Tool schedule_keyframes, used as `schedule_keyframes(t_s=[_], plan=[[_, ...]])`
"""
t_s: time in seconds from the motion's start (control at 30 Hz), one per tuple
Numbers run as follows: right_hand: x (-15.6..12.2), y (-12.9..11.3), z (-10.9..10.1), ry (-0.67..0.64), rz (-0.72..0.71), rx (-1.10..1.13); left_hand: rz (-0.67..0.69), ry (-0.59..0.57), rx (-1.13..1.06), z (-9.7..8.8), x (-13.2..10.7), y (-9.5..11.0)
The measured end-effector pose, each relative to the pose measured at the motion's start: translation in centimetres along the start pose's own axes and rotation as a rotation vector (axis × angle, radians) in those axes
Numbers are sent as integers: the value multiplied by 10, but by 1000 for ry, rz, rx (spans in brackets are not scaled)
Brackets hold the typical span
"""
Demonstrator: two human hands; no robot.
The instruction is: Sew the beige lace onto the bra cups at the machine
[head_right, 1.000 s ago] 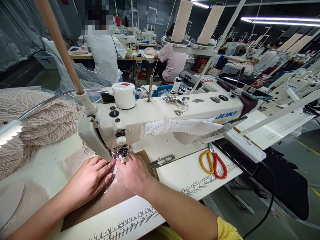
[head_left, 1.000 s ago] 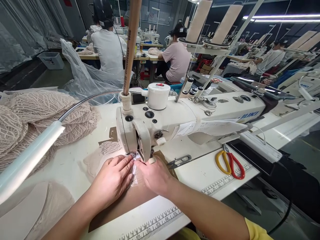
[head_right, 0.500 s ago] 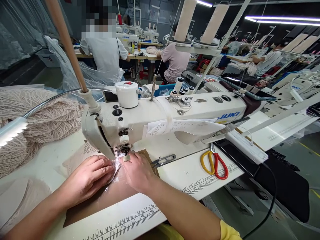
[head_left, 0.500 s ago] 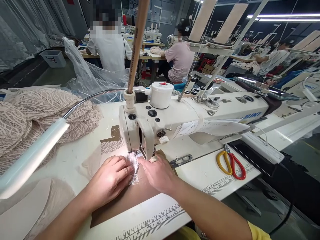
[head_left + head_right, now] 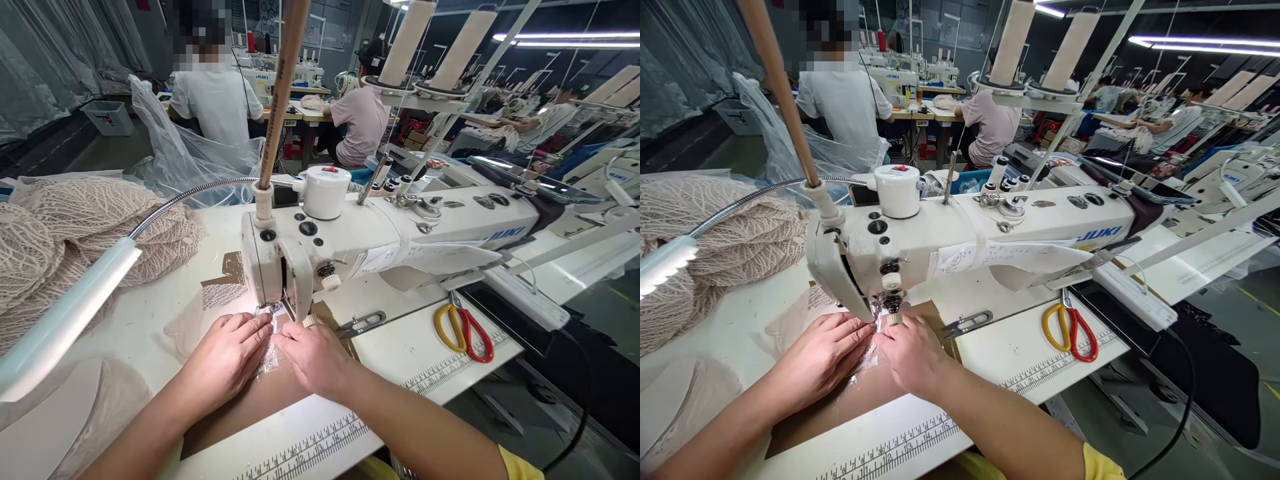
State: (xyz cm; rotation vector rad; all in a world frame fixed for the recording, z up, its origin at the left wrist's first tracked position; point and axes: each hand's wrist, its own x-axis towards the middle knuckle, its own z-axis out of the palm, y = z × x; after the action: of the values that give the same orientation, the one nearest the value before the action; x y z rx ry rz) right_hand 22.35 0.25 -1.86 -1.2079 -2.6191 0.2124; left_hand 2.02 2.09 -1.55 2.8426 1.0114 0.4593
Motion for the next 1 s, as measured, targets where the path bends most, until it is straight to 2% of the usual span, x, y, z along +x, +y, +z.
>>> schedule_keyframes(t_s=[0.27,0.5,0.67,0.8,1.0], plan=[[9,-1,-2,-65,91,-82,-77,-44,49,1,2,-3],[12,2,2,56,173,-87,-81,-22,69,-3,1,-5],[8,3,1,111,176,-49,0,52,-2,-9,-3,-4],[6,2,-5,24,49,-36,82,79,-12,-8,-3,-3],[6,1,-7,-69,57,-74,73,70,14,-4,-2,-2]])
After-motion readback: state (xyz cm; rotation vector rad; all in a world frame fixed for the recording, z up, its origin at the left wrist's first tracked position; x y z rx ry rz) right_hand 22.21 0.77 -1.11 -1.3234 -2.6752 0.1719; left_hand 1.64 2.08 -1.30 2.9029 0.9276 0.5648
